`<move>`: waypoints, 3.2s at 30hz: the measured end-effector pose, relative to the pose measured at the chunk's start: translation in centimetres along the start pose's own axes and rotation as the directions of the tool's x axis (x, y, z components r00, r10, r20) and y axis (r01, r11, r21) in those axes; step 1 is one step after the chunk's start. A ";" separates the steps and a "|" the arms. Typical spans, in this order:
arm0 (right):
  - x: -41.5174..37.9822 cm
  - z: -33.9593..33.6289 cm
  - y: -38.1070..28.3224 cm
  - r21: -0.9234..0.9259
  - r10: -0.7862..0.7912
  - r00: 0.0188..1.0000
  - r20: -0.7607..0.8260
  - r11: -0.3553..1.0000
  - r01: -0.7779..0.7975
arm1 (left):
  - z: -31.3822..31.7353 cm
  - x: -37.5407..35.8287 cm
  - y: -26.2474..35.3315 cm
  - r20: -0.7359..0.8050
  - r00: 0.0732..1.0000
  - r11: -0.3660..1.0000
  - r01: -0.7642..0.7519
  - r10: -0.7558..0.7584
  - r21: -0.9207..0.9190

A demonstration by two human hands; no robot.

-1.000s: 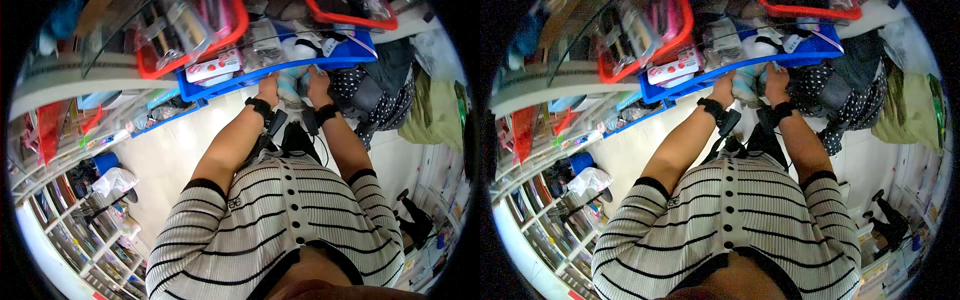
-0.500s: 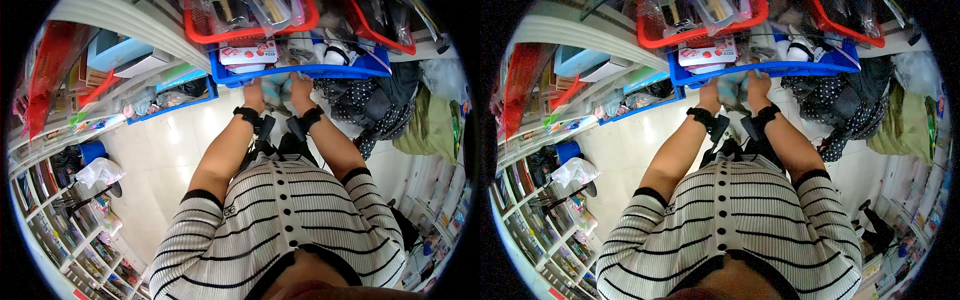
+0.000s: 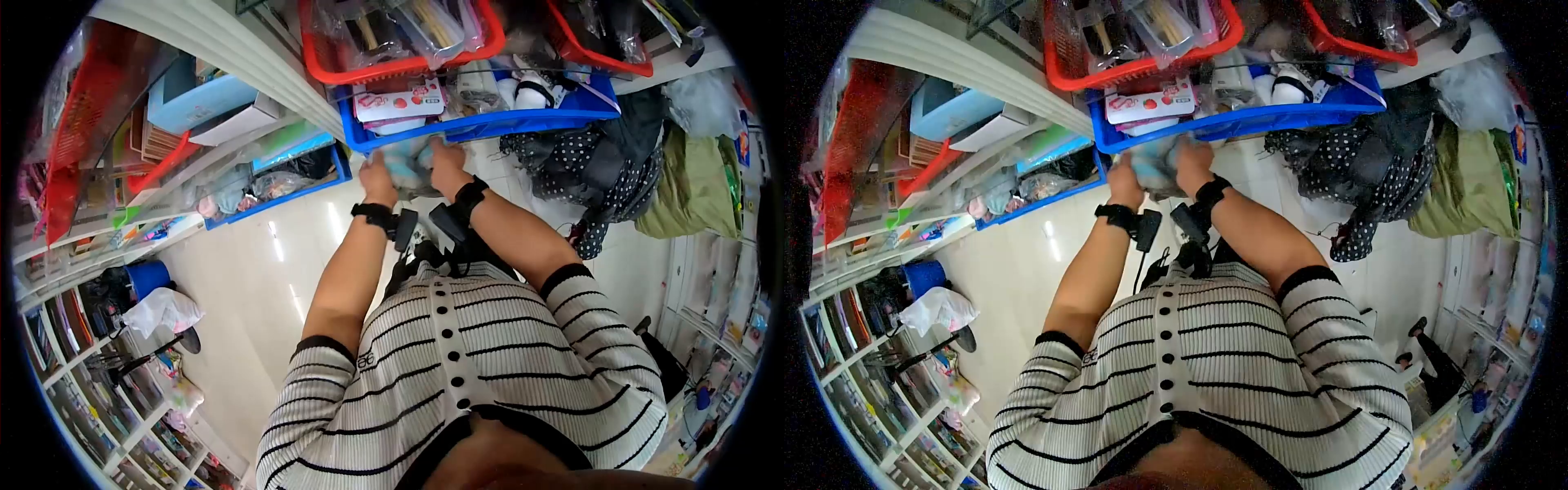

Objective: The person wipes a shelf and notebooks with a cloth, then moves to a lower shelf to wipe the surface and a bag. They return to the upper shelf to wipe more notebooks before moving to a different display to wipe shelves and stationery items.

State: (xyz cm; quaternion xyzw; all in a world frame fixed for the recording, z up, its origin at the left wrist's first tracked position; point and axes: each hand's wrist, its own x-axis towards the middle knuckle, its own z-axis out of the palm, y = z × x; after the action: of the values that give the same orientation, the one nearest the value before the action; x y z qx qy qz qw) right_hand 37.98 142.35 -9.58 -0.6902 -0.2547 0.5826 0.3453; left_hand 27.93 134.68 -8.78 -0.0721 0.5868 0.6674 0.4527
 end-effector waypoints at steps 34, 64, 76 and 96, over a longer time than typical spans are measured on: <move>-11.8 -10.6 -26.2 0.052 -0.919 -0.006 0.393 0.015 0.999 | 8.3 -17.5 25.8 0.754 -0.104 -0.378 -0.904 0.649 0.201; -9.6 -5.5 -33.9 -0.498 -0.815 -0.466 0.346 -0.580 0.645 | 19.7 -14.9 25.7 0.863 -0.213 -0.847 -0.398 0.458 0.351; -8.6 -7.1 -34.3 -0.531 -0.838 -0.496 0.229 -0.534 0.657 | 21.8 -14.9 25.2 0.883 -0.238 -0.850 -0.455 0.404 0.266; -2.2 -26.9 -28.9 -0.123 -0.772 -0.106 0.627 -0.232 0.965 | 19.2 -21.8 16.2 0.951 0.309 -0.234 -0.926 -0.019 0.296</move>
State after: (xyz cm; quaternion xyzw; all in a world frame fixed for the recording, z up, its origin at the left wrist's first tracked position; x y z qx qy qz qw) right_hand 65.34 154.11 16.42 -0.2369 -0.8833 0.1334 0.3819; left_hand 37.78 141.21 22.31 0.7686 0.5830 0.1897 0.1827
